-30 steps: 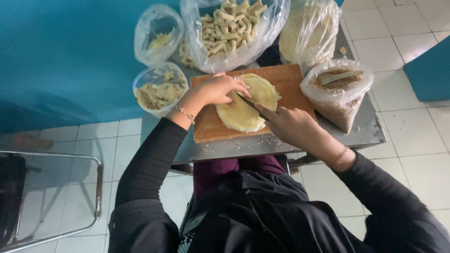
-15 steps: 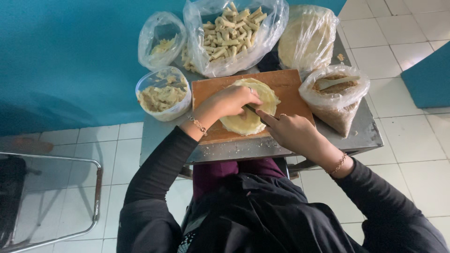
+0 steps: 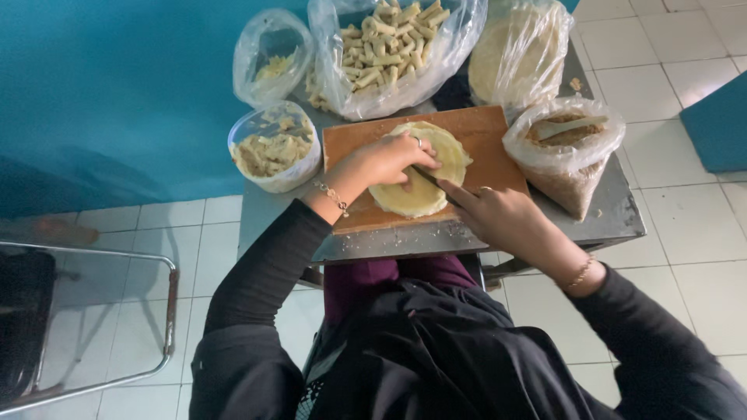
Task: The person folds triangular pastry wrappers with filling into stuffed pastries by hand on a wooden board, pressing the edges closed and setting finished pieces aside. They then take a ball of dough from a plastic bag, flatten it on the board by hand, and cut it into pieces with a knife.
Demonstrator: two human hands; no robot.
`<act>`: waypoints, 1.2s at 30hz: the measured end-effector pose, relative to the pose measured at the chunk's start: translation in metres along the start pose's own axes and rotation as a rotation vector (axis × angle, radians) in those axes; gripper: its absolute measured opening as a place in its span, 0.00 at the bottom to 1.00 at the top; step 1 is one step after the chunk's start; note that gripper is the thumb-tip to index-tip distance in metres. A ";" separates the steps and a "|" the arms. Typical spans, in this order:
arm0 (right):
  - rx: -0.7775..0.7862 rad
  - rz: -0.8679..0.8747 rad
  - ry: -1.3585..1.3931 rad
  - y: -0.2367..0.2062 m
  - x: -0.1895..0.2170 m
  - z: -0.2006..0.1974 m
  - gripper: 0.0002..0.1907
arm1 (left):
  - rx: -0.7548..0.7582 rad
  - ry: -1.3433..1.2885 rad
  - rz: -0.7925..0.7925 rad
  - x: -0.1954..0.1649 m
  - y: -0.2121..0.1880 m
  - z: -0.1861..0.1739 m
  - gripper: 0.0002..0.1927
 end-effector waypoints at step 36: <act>0.076 0.122 0.253 -0.048 -0.021 -0.003 0.30 | 0.093 -0.054 -0.037 0.006 -0.006 0.006 0.39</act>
Point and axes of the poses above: each hand's wrist, its own y-axis towards the middle knuckle, its own z-axis out of the palm, x = y × z, the point moved 6 cm from there along y, towards the middle knuckle, and after that the axes turned 8 degrees about z, right-handed, at the moved point
